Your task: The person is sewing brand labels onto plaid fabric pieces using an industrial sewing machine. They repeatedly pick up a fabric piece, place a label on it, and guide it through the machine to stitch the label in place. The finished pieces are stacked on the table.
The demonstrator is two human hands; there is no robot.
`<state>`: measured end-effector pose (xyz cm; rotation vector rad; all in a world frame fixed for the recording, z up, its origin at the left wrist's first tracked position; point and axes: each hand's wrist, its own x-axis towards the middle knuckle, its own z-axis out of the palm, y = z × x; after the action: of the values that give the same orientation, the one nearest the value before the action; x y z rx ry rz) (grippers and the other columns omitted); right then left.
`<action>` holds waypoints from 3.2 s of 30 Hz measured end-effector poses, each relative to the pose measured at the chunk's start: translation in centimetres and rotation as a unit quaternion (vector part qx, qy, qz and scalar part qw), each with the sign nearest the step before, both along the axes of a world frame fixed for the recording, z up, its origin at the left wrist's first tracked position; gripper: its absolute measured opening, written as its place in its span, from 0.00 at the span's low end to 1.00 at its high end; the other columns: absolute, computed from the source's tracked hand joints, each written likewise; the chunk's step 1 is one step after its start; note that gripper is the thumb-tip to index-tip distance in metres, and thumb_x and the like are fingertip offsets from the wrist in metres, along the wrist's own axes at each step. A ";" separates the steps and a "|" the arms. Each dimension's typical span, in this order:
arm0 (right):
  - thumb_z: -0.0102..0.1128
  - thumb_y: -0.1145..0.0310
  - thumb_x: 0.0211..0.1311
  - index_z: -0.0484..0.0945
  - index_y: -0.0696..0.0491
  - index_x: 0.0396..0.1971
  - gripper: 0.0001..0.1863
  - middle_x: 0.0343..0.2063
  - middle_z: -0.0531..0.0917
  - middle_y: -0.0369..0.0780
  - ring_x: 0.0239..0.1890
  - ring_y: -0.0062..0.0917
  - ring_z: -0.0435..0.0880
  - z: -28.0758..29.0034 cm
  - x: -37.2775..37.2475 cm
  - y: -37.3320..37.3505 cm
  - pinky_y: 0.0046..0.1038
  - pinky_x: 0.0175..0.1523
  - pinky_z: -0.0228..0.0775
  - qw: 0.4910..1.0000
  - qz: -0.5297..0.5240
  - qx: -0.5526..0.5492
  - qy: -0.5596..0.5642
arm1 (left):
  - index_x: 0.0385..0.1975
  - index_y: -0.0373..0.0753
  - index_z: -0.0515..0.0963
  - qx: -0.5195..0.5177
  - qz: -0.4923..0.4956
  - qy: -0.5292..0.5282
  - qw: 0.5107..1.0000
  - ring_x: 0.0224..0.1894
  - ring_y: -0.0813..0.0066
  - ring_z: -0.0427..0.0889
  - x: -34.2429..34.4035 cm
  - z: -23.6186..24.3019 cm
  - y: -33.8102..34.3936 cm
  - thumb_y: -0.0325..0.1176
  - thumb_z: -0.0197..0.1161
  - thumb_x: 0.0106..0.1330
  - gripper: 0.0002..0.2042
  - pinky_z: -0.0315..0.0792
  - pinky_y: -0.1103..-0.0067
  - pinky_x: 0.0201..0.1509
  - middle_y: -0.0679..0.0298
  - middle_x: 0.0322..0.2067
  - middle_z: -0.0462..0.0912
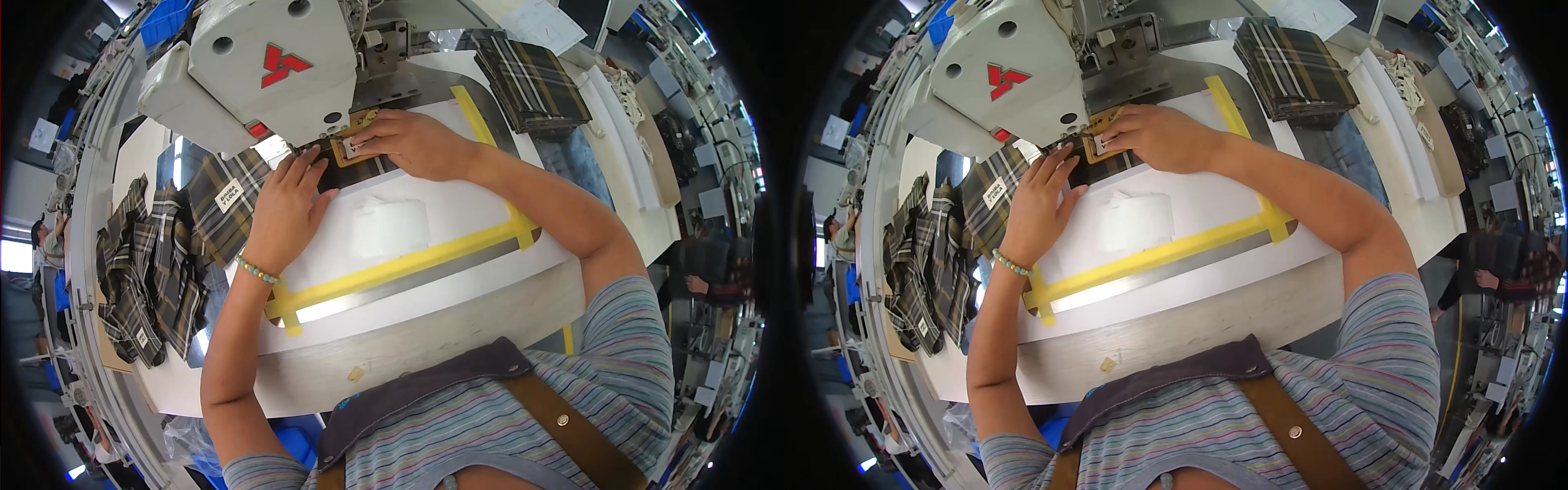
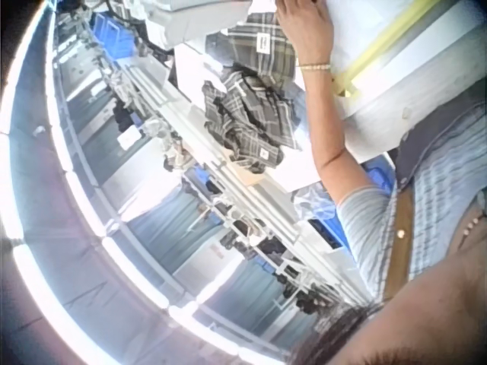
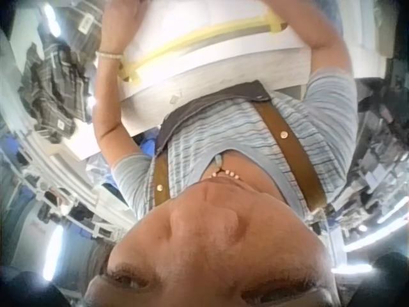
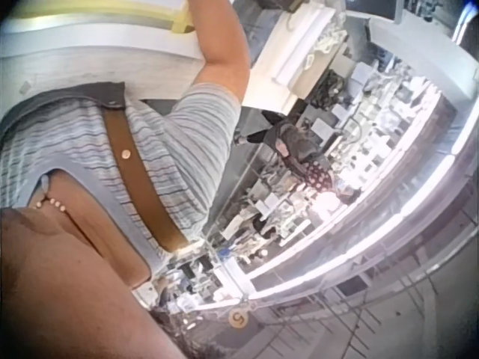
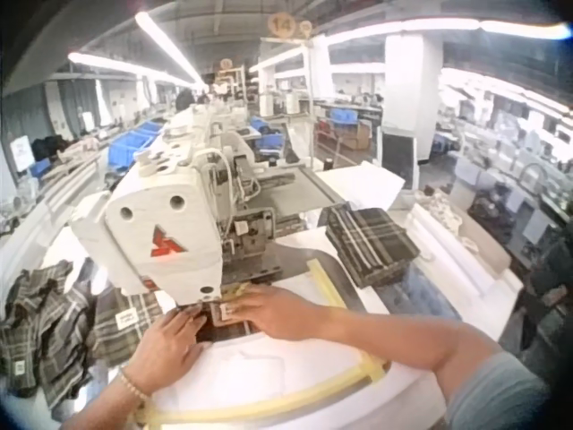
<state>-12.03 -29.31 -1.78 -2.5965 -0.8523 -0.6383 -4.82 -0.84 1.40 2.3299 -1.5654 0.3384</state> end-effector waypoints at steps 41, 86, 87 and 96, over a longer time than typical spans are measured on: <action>0.60 0.78 0.68 0.86 0.55 0.54 0.17 0.62 0.84 0.39 0.64 0.38 0.79 0.3 -0.3 0.6 0.37 0.71 0.75 0.996 0.009 0.067 0.063 | 0.61 0.32 0.80 -0.017 -0.009 0.076 0.997 0.66 0.49 0.79 0.9 0.2 0.2 0.23 0.67 0.70 0.19 0.74 0.60 0.70 0.55 0.67 0.82; 0.61 0.75 0.71 0.88 0.52 0.57 0.17 0.65 0.83 0.36 0.68 0.38 0.78 5.0 -4.1 -3.4 0.40 0.73 0.71 0.987 -0.152 0.043 0.023 | 0.60 0.35 0.81 0.006 -0.032 0.038 0.999 0.68 0.49 0.78 2.0 1.9 4.4 0.24 0.69 0.68 0.20 0.75 0.60 0.72 0.56 0.63 0.84; 0.62 0.75 0.70 0.89 0.52 0.55 0.16 0.65 0.83 0.36 0.68 0.38 0.78 5.0 -4.3 -4.7 0.41 0.73 0.71 0.987 -0.159 0.028 0.007 | 0.60 0.35 0.81 -0.003 -0.043 0.042 0.998 0.68 0.49 0.79 1.7 1.9 3.9 0.24 0.69 0.68 0.20 0.75 0.60 0.71 0.56 0.62 0.84; 0.64 0.77 0.67 0.90 0.53 0.48 0.13 0.61 0.86 0.37 0.67 0.36 0.79 4.5 -3.5 -6.4 0.40 0.71 0.73 0.983 -0.168 0.000 -0.071 | 0.58 0.33 0.82 0.005 -0.108 0.030 0.994 0.67 0.51 0.80 0.3 1.9 0.3 0.24 0.70 0.67 0.19 0.77 0.62 0.69 0.56 0.60 0.86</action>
<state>-15.56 -35.67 2.72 -2.7452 -0.4515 -0.9239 -4.49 -0.56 3.30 2.1300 -1.7729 0.2075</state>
